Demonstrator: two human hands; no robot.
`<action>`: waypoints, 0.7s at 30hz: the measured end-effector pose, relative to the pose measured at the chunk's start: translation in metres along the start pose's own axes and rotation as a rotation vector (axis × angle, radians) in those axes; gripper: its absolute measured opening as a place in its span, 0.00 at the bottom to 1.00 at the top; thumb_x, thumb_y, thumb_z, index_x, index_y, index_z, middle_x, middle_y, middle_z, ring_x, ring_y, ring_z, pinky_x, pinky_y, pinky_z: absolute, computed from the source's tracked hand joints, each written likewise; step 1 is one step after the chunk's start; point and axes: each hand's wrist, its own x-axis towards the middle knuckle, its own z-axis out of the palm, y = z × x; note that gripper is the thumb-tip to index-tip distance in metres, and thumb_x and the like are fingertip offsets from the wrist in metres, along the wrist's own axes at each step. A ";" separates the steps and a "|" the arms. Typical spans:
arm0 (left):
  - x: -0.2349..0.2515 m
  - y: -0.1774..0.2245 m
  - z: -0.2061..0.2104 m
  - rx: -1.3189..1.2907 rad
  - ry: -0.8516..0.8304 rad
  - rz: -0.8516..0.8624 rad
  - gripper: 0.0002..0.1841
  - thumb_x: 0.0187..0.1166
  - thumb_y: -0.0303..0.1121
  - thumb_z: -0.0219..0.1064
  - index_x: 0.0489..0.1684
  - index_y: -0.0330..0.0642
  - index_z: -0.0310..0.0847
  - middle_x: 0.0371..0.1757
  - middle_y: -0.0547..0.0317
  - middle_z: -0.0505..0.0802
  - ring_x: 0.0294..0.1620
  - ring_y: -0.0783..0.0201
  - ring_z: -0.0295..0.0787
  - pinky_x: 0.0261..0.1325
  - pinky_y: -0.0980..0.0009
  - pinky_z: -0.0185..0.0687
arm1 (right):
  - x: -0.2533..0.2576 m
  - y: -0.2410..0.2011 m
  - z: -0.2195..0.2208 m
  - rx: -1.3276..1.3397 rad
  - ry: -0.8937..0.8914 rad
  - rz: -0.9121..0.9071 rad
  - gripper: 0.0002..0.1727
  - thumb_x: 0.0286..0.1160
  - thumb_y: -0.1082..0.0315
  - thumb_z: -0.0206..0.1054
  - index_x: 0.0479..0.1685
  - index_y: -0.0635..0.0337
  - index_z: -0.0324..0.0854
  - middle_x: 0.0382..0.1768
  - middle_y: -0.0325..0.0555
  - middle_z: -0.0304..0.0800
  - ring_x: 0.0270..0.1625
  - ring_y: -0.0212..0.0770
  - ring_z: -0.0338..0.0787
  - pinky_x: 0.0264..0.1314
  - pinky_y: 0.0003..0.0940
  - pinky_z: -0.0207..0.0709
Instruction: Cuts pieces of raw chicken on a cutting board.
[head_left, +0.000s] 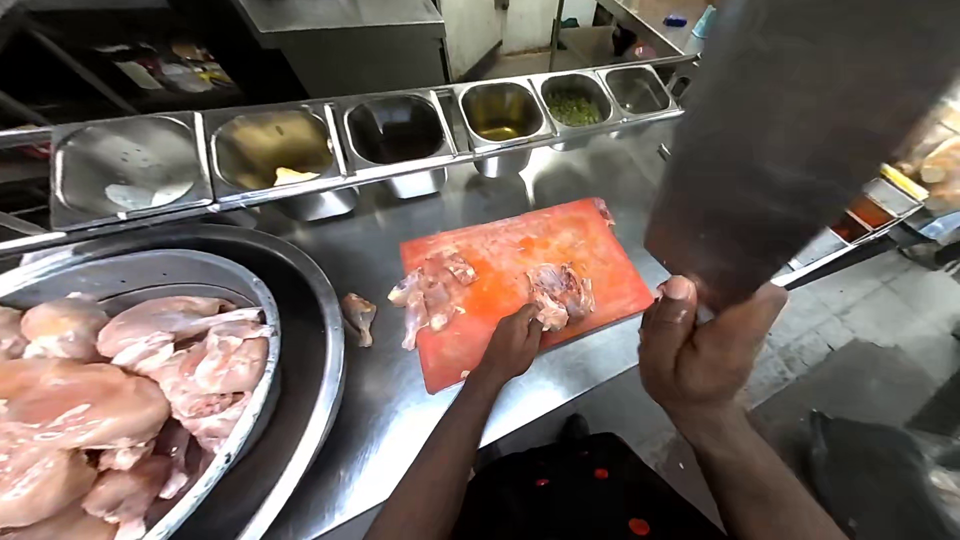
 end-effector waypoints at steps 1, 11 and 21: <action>0.000 -0.001 0.001 -0.002 0.005 0.004 0.17 0.93 0.36 0.50 0.53 0.35 0.83 0.34 0.47 0.90 0.38 0.52 0.90 0.47 0.48 0.86 | -0.015 0.004 0.011 -0.050 -0.068 0.043 0.20 0.94 0.56 0.47 0.62 0.66 0.67 0.22 0.44 0.81 0.17 0.39 0.84 0.17 0.40 0.82; -0.007 -0.002 -0.004 0.027 0.089 -0.010 0.17 0.93 0.38 0.53 0.54 0.36 0.86 0.37 0.44 0.92 0.40 0.48 0.92 0.49 0.44 0.86 | -0.039 0.034 0.081 -0.397 -1.270 0.524 0.18 0.85 0.64 0.58 0.71 0.53 0.64 0.41 0.56 0.90 0.46 0.61 0.94 0.45 0.59 0.86; -0.011 -0.001 -0.008 -0.009 0.089 -0.074 0.16 0.92 0.39 0.54 0.50 0.38 0.85 0.31 0.49 0.90 0.34 0.52 0.90 0.43 0.48 0.86 | -0.006 0.004 0.037 -0.229 -0.277 0.018 0.16 0.88 0.61 0.49 0.57 0.65 0.73 0.17 0.44 0.80 0.13 0.46 0.82 0.12 0.44 0.75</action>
